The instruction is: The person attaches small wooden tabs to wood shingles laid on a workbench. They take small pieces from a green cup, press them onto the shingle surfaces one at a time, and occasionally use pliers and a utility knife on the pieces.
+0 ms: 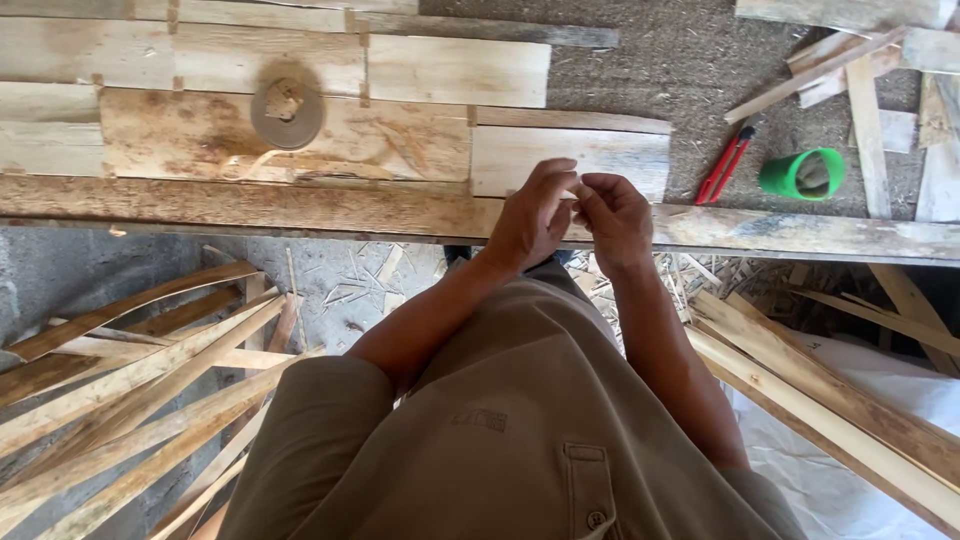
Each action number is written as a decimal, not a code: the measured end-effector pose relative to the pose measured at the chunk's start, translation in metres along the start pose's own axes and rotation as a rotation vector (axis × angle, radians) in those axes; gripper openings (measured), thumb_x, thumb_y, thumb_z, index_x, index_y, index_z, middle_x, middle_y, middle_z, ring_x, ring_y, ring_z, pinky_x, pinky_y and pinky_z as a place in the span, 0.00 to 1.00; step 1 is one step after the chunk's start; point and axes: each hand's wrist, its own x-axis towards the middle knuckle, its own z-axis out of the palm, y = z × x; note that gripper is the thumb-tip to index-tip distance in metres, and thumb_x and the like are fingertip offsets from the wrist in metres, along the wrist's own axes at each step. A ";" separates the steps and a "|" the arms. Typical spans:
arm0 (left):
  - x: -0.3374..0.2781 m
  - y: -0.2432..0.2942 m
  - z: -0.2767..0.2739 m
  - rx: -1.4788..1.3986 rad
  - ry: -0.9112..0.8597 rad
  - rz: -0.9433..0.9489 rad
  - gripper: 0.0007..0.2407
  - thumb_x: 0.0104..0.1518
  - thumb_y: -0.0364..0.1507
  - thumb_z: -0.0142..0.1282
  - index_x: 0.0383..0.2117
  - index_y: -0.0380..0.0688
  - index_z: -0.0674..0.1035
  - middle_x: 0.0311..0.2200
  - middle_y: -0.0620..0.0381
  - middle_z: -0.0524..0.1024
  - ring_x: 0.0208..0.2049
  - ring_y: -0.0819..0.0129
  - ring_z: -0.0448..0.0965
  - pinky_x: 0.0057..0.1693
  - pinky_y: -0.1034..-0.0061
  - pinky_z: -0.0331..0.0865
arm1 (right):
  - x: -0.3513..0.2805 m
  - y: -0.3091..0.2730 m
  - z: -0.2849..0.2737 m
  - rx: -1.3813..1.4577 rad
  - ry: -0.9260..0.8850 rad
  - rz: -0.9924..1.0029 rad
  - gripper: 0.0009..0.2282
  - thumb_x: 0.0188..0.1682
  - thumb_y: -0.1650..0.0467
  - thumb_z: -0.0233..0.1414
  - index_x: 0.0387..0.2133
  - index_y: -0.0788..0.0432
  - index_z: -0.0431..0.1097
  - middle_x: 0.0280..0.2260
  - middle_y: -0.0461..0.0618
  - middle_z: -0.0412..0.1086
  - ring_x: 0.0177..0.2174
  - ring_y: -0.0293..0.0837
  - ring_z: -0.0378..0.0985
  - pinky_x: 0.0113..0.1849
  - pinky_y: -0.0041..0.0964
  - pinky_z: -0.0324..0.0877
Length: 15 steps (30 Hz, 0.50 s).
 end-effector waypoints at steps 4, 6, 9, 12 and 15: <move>0.017 0.001 0.083 -0.211 0.020 -0.241 0.13 0.57 0.25 0.61 0.46 0.33 0.74 0.45 0.44 0.75 0.42 0.61 0.82 0.45 0.71 0.80 | -0.004 -0.008 -0.059 0.072 0.039 -0.054 0.05 0.55 0.77 0.53 0.43 0.65 0.70 0.36 0.50 0.77 0.32 0.36 0.80 0.37 0.28 0.78; 0.022 -0.005 0.127 -0.358 -0.045 -0.486 0.08 0.59 0.27 0.63 0.38 0.35 0.78 0.33 0.49 0.81 0.33 0.65 0.84 0.40 0.72 0.80 | -0.005 -0.008 -0.092 -0.171 0.165 -0.149 0.04 0.57 0.78 0.54 0.43 0.66 0.71 0.34 0.51 0.76 0.30 0.35 0.77 0.34 0.27 0.75; 0.037 0.015 0.170 -0.371 -0.061 -0.477 0.04 0.58 0.26 0.62 0.33 0.38 0.80 0.28 0.51 0.82 0.30 0.65 0.85 0.38 0.71 0.78 | 0.002 -0.005 -0.141 -0.256 0.226 -0.312 0.04 0.57 0.78 0.53 0.42 0.65 0.71 0.34 0.50 0.76 0.31 0.35 0.79 0.34 0.28 0.78; 0.055 0.038 0.201 -0.262 -0.022 -0.357 0.04 0.56 0.25 0.62 0.33 0.40 0.80 0.29 0.51 0.82 0.30 0.61 0.85 0.38 0.69 0.77 | 0.002 -0.013 -0.176 -0.365 0.356 -0.357 0.02 0.57 0.78 0.55 0.40 0.66 0.71 0.31 0.49 0.76 0.28 0.35 0.77 0.31 0.28 0.76; 0.064 0.053 0.232 -0.186 -0.025 -0.285 0.04 0.55 0.25 0.62 0.34 0.42 0.79 0.32 0.50 0.81 0.33 0.55 0.84 0.38 0.65 0.76 | 0.001 -0.012 -0.212 -0.386 0.400 -0.410 0.03 0.56 0.78 0.57 0.39 0.67 0.71 0.32 0.48 0.76 0.29 0.33 0.75 0.33 0.26 0.72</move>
